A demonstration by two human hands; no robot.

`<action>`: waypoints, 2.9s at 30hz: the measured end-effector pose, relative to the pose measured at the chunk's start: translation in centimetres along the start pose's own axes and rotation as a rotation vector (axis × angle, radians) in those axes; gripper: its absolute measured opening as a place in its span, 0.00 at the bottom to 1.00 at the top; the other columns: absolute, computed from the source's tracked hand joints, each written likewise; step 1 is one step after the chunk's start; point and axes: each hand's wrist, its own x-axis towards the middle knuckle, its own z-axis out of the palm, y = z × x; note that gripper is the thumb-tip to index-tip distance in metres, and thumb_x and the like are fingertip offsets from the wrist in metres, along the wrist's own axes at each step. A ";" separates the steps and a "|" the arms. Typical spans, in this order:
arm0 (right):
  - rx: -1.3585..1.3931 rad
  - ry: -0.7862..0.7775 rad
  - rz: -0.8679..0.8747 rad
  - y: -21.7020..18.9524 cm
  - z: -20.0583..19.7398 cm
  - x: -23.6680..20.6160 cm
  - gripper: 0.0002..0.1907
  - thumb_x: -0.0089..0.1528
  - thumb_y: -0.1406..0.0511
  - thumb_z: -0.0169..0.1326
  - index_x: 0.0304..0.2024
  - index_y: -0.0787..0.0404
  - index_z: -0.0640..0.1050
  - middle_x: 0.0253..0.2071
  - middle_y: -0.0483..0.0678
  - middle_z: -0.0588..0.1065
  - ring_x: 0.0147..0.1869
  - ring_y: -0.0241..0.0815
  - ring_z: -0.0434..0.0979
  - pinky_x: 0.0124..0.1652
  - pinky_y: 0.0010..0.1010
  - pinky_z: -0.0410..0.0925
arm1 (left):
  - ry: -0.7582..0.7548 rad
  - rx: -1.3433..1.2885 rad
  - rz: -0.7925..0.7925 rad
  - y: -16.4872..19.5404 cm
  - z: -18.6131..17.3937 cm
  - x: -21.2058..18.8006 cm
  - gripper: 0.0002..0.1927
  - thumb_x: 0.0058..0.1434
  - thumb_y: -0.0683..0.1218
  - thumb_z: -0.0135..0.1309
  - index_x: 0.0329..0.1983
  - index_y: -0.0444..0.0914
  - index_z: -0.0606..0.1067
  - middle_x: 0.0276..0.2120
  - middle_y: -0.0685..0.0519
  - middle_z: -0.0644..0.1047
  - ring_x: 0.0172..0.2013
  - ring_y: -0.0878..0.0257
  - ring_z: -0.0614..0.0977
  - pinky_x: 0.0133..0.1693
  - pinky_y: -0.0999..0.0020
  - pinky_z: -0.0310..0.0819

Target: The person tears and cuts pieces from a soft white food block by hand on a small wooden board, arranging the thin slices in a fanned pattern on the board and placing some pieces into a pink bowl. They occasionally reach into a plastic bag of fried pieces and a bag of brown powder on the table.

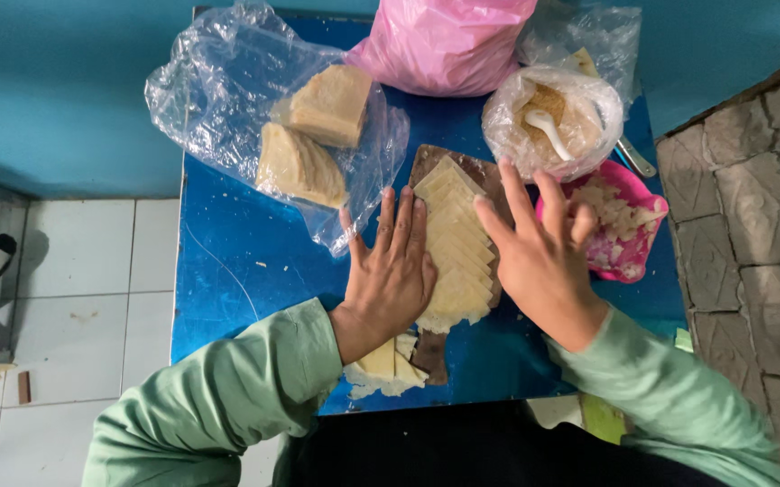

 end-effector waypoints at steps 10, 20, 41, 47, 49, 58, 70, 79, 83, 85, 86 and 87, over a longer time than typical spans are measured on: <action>0.142 0.044 -0.224 -1.8 -1.4 -5.9 0.28 0.62 0.70 0.50 0.62 0.40 0.81 0.76 0.46 0.61 0.70 0.52 0.58 0.57 0.50 0.54 | 0.007 -0.019 0.009 -0.1 0.2 -0.3 0.36 0.67 0.52 0.42 0.74 0.27 0.58 0.75 0.37 0.54 0.76 0.43 0.50 0.65 0.20 0.34; 0.218 0.016 -0.263 -0.9 -0.4 -6.3 0.30 0.65 0.69 0.47 0.64 0.31 0.77 0.77 0.44 0.58 0.72 0.52 0.55 0.60 0.51 0.51 | -0.005 -0.028 0.001 0.0 0.1 -0.2 0.36 0.66 0.52 0.41 0.74 0.27 0.57 0.75 0.38 0.53 0.76 0.44 0.48 0.64 0.20 0.33; 0.285 -0.146 -0.129 0.5 0.7 0.8 0.34 0.53 0.73 0.51 0.57 0.34 0.80 0.76 0.49 0.58 0.72 0.58 0.55 0.55 0.62 0.52 | 0.012 -0.003 -0.002 -0.1 0.2 -0.2 0.36 0.66 0.52 0.43 0.74 0.28 0.58 0.75 0.38 0.54 0.75 0.44 0.50 0.64 0.20 0.33; 0.395 -0.132 -0.087 2.1 -0.6 0.6 0.29 0.55 0.73 0.51 0.52 0.35 0.81 0.76 0.45 0.62 0.73 0.55 0.57 0.57 0.53 0.52 | -0.004 -0.021 -0.013 0.0 0.1 -0.1 0.36 0.66 0.52 0.43 0.74 0.28 0.57 0.75 0.38 0.53 0.75 0.44 0.50 0.65 0.20 0.33; 0.418 -0.088 -0.092 1.9 -0.4 1.0 0.31 0.56 0.74 0.50 0.56 0.37 0.80 0.77 0.47 0.62 0.73 0.56 0.57 0.58 0.52 0.52 | -0.001 -0.028 -0.014 0.0 0.1 -0.1 0.36 0.66 0.52 0.42 0.74 0.28 0.57 0.75 0.39 0.53 0.76 0.44 0.50 0.65 0.21 0.33; 0.259 -0.103 -0.134 2.1 0.5 2.8 0.31 0.54 0.73 0.52 0.55 0.37 0.81 0.77 0.49 0.60 0.74 0.57 0.56 0.60 0.57 0.51 | -0.005 0.004 -0.006 -0.1 0.0 0.0 0.36 0.67 0.52 0.41 0.74 0.29 0.57 0.75 0.38 0.53 0.75 0.44 0.50 0.65 0.21 0.34; 0.103 -0.054 -0.147 2.6 -0.5 0.2 0.26 0.58 0.71 0.52 0.52 0.38 0.83 0.76 0.46 0.61 0.74 0.55 0.56 0.63 0.62 0.52 | 0.017 -0.002 -0.004 0.0 0.2 -0.2 0.36 0.66 0.52 0.42 0.74 0.28 0.58 0.75 0.38 0.54 0.75 0.44 0.50 0.65 0.21 0.35; 0.086 -0.037 -0.156 1.4 1.6 2.7 0.27 0.61 0.69 0.50 0.60 0.39 0.78 0.78 0.50 0.57 0.76 0.59 0.56 0.65 0.62 0.51 | 0.030 0.020 0.005 -0.1 0.2 -0.1 0.35 0.66 0.51 0.42 0.73 0.28 0.59 0.74 0.38 0.55 0.75 0.44 0.50 0.64 0.20 0.36; 0.117 -0.039 -0.111 2.0 2.0 3.3 0.28 0.60 0.70 0.49 0.60 0.38 0.78 0.78 0.50 0.56 0.76 0.60 0.55 0.64 0.64 0.51 | 0.029 0.029 0.006 -0.1 0.2 0.0 0.35 0.66 0.51 0.41 0.73 0.28 0.59 0.74 0.38 0.55 0.75 0.44 0.50 0.64 0.20 0.36; 0.151 -0.011 -0.154 1.9 2.3 3.8 0.33 0.57 0.72 0.48 0.62 0.38 0.78 0.77 0.52 0.56 0.75 0.61 0.56 0.63 0.65 0.51 | 0.032 0.029 0.016 -0.1 0.2 0.0 0.35 0.66 0.51 0.41 0.72 0.28 0.59 0.74 0.38 0.55 0.75 0.43 0.50 0.64 0.20 0.36; 0.145 -0.002 -0.173 1.6 2.5 4.2 0.34 0.57 0.73 0.48 0.62 0.38 0.78 0.78 0.54 0.56 0.75 0.61 0.55 0.64 0.64 0.51 | 0.030 0.031 0.019 -0.1 0.2 0.0 0.35 0.66 0.51 0.41 0.72 0.28 0.59 0.74 0.37 0.55 0.75 0.43 0.50 0.63 0.20 0.36; 0.140 0.007 -0.191 1.4 2.6 4.5 0.35 0.57 0.73 0.48 0.63 0.39 0.78 0.78 0.55 0.56 0.75 0.61 0.55 0.65 0.64 0.51 | 0.025 0.035 0.018 -0.1 0.2 -0.1 0.35 0.66 0.51 0.41 0.72 0.28 0.59 0.74 0.37 0.55 0.75 0.43 0.50 0.63 0.20 0.36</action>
